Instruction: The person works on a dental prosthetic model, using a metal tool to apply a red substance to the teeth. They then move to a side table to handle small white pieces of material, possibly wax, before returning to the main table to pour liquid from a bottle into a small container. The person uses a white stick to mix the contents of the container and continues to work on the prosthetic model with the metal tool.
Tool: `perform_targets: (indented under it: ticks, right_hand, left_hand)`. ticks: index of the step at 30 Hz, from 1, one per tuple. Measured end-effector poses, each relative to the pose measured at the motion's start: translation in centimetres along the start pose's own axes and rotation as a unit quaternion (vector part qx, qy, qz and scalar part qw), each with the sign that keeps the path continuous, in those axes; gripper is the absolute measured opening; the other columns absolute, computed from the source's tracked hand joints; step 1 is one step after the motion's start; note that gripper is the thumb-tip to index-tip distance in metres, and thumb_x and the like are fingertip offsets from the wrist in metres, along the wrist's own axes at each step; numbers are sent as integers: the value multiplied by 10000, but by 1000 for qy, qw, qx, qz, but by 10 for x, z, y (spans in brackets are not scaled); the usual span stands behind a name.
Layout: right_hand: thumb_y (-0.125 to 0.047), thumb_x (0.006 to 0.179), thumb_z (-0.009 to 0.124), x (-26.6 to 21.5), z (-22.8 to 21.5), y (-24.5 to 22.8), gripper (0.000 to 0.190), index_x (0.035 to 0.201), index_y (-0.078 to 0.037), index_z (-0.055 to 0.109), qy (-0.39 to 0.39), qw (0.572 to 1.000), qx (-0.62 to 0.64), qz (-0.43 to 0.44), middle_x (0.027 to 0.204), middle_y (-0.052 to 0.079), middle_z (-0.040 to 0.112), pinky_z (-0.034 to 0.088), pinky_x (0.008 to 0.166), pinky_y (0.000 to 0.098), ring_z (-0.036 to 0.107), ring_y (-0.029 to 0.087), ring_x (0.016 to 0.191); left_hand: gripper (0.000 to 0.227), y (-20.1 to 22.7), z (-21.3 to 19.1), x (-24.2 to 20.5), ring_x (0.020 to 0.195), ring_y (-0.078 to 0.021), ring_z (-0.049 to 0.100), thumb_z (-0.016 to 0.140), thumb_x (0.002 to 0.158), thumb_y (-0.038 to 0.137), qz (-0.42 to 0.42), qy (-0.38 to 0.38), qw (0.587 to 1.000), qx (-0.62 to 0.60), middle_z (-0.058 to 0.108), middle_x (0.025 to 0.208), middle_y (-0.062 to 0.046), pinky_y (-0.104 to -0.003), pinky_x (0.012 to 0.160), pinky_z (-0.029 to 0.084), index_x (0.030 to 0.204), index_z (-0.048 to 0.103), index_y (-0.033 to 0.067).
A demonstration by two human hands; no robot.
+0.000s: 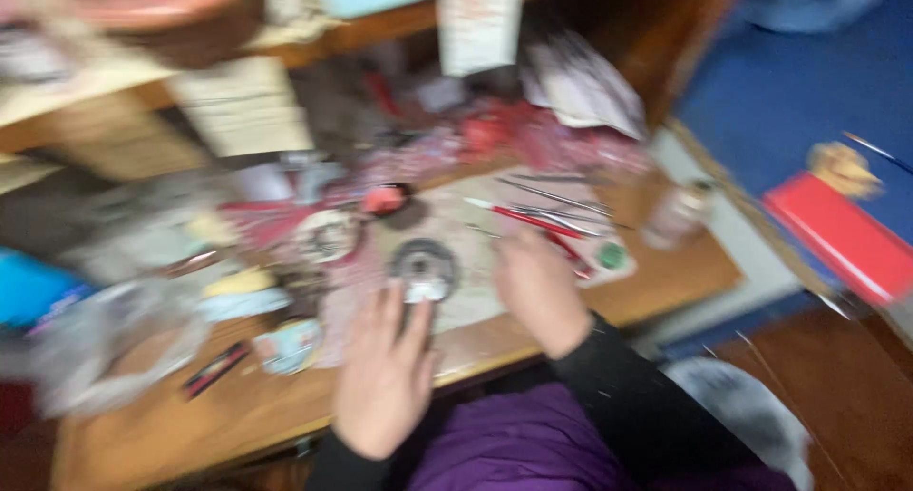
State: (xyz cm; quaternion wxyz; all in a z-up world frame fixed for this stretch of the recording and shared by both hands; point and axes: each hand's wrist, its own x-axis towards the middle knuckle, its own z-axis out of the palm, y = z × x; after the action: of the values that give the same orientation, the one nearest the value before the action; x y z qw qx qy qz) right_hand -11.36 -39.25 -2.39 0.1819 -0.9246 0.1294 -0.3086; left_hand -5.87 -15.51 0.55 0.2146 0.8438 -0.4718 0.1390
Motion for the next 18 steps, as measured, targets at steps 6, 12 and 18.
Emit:
perform_targets:
  ticks: [6,12,18]
  right_hand:
    - [-9,846,607,4,-21,-7,299,1110,-71,734,26,998,53,-19,986,182,642,528,818,456,640,381,933]
    - [-75,914,567,-20,-10,49,162,916,-51,728,32,987,157,0,829,108,679,534,775,361,685,245,786]
    - [-290,1078,485,-29,17,93,396,885,-42,725,-12,977,197,81,730,81,682,533,715,322,673,186,666]
  left_hand:
    - [671,1,-36,-11,1443,-497,395,768,839,234,57,-1,994,-88,440,1533,-256,-585,1184,295,1435,536,32]
    - [447,-21,-165,12,1222,-320,647,746,862,165,117,168,977,61,678,1278,-108,-469,993,492,1292,658,84]
    - [215,-128,-256,120,975,-328,642,752,961,162,74,329,913,231,666,1059,-97,-455,852,507,1151,677,94]
